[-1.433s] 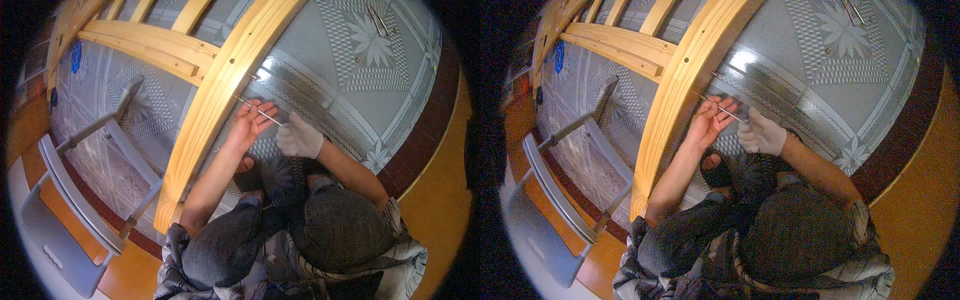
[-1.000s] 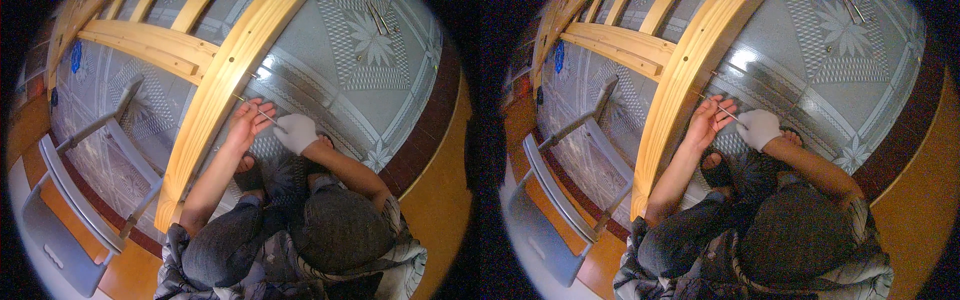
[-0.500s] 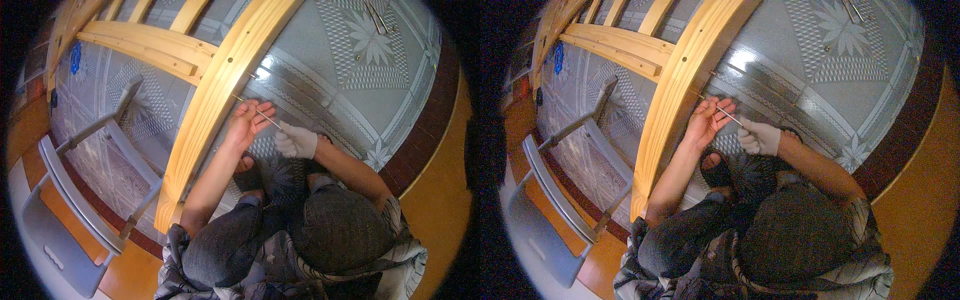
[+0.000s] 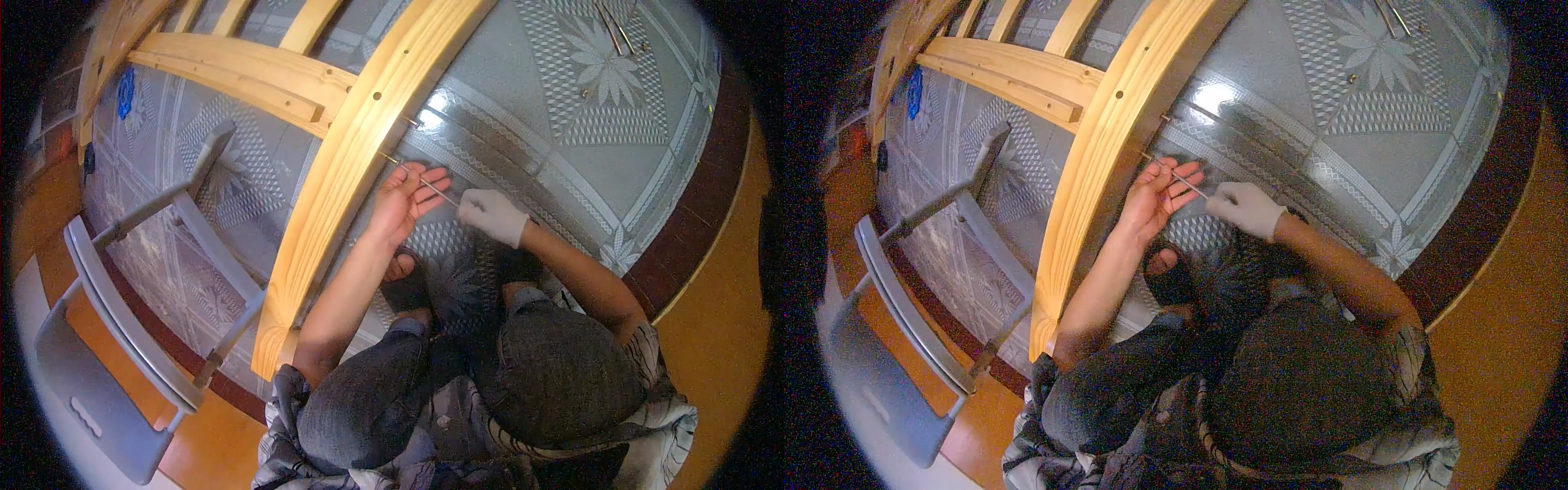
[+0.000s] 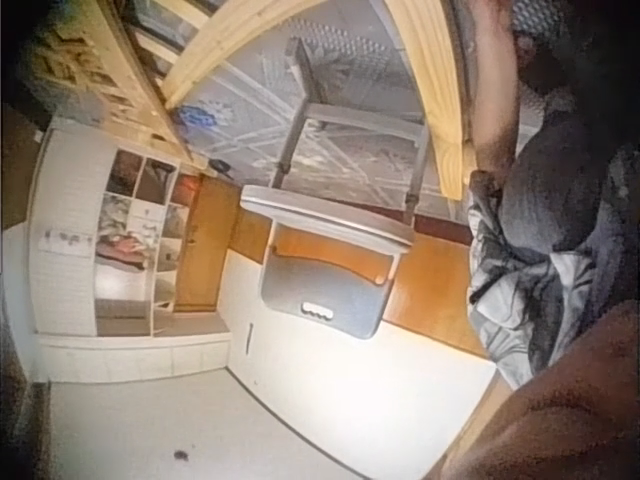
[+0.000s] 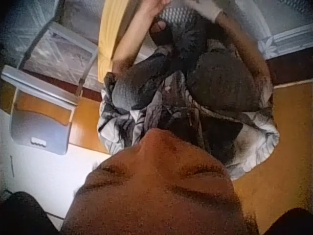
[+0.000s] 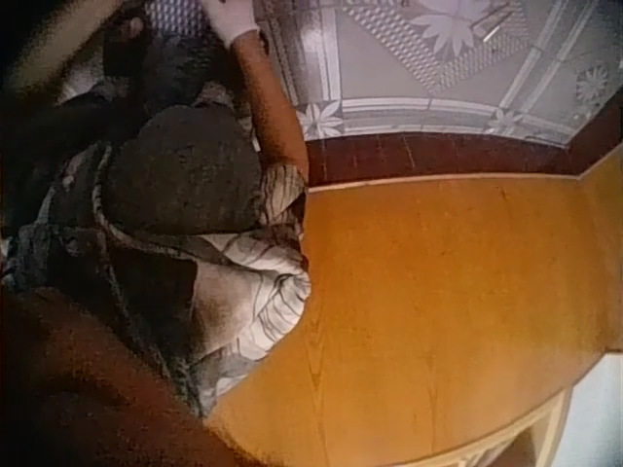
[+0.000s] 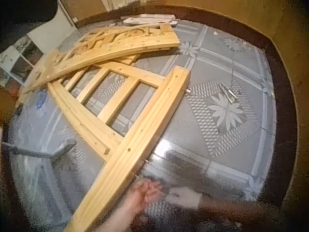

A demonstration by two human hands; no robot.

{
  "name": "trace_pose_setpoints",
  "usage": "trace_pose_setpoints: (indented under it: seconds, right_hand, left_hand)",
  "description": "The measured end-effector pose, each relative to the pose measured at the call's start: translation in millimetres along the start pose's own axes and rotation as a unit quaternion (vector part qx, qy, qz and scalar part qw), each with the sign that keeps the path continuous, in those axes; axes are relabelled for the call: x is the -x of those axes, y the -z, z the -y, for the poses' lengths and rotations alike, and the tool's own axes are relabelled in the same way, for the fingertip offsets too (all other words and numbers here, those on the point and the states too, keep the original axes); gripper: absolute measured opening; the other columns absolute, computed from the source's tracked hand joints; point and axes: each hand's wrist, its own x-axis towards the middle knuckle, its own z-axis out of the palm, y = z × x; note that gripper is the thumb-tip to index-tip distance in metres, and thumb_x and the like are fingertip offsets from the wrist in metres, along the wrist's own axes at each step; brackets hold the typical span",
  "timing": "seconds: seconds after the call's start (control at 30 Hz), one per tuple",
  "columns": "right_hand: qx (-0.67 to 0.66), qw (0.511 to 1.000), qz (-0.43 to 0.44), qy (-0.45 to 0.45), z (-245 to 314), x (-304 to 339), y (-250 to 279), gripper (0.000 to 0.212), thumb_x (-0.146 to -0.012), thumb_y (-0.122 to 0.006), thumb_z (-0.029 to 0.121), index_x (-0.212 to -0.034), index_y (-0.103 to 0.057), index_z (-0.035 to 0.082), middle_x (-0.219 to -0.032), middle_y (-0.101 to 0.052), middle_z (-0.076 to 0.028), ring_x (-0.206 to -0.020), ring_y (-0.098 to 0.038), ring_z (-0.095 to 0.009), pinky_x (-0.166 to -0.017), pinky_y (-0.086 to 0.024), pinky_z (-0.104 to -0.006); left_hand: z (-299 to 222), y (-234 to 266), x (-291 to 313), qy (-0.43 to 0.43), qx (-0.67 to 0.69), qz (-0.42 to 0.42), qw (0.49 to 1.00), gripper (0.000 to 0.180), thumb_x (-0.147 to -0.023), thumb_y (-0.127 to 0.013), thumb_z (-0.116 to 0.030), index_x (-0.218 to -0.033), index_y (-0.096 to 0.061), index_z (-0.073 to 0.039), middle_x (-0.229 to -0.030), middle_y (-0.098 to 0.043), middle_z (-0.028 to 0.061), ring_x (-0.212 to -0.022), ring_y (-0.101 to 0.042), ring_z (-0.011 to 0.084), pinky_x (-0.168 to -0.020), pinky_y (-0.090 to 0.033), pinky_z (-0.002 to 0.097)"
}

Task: The person uses a screwdriver to drive screws into pre-drilled holes to assemble a wooden bed frame component on a tiled floor.

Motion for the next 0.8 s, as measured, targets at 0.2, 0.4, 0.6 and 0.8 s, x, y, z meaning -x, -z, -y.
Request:
trace_pose_setpoints:
  seconds: [0.2,0.4,0.6,0.8]
  right_hand:
    - [-0.754,0.554,0.309,-0.170,-15.9,-2.1,-14.4,0.045,-0.084,-0.035,0.053,-0.071,-0.043,0.011,-0.057,-0.033,0.003,-0.047,-0.032,-0.008,-0.042,-0.027,-0.0211]
    - [-0.662,0.684,0.280,-0.127,-22.1,-8.0,-17.0,0.032,-0.084,-0.044,0.031,-0.060,-0.041,0.010,-0.053,-0.030,0.005,-0.046,-0.032,-0.010,-0.043,-0.029,-0.0240]
    - [0.085,0.992,-0.097,0.004,19.8,1.3,-14.6,0.029,-0.075,-0.055,0.028,-0.064,-0.050,0.002,-0.057,-0.049,-0.011,-0.053,-0.049,-0.022,-0.052,-0.039,-0.0346]
    - [-0.095,0.994,0.047,-0.017,-5.7,-3.6,-14.5,0.039,-0.078,-0.050,0.042,-0.066,-0.050,0.005,-0.058,-0.049,-0.008,-0.052,-0.048,-0.021,-0.050,-0.038,-0.0332]
  left_hand:
    - [-1.3,0.8,0.7,-0.001,0.022,0.016,1.000,0.014,-0.091,-0.034,-0.014,-0.097,-0.044,-0.007,-0.110,-0.051,0.0182,-0.099,-0.053,0.0287,-0.078,-0.049,0.0372]
    - [-4.5,0.8,3.2,0.000,0.012,0.010,1.000,0.018,-0.090,-0.036,-0.015,-0.103,-0.042,-0.005,-0.111,-0.051,0.0183,-0.099,-0.053,0.0281,-0.078,-0.049,0.0362]
    - [-5.8,1.2,2.2,0.000,0.014,0.016,1.000,0.019,-0.090,-0.037,-0.014,-0.105,-0.042,-0.005,-0.110,-0.051,0.0179,-0.100,-0.053,0.0277,-0.080,-0.049,0.0359]
    - [-0.3,5.2,1.5,0.002,0.024,0.027,0.999,0.013,-0.090,-0.037,-0.013,-0.097,-0.046,-0.007,-0.110,-0.051,0.0171,-0.101,-0.052,0.0277,-0.081,-0.048,0.0378]
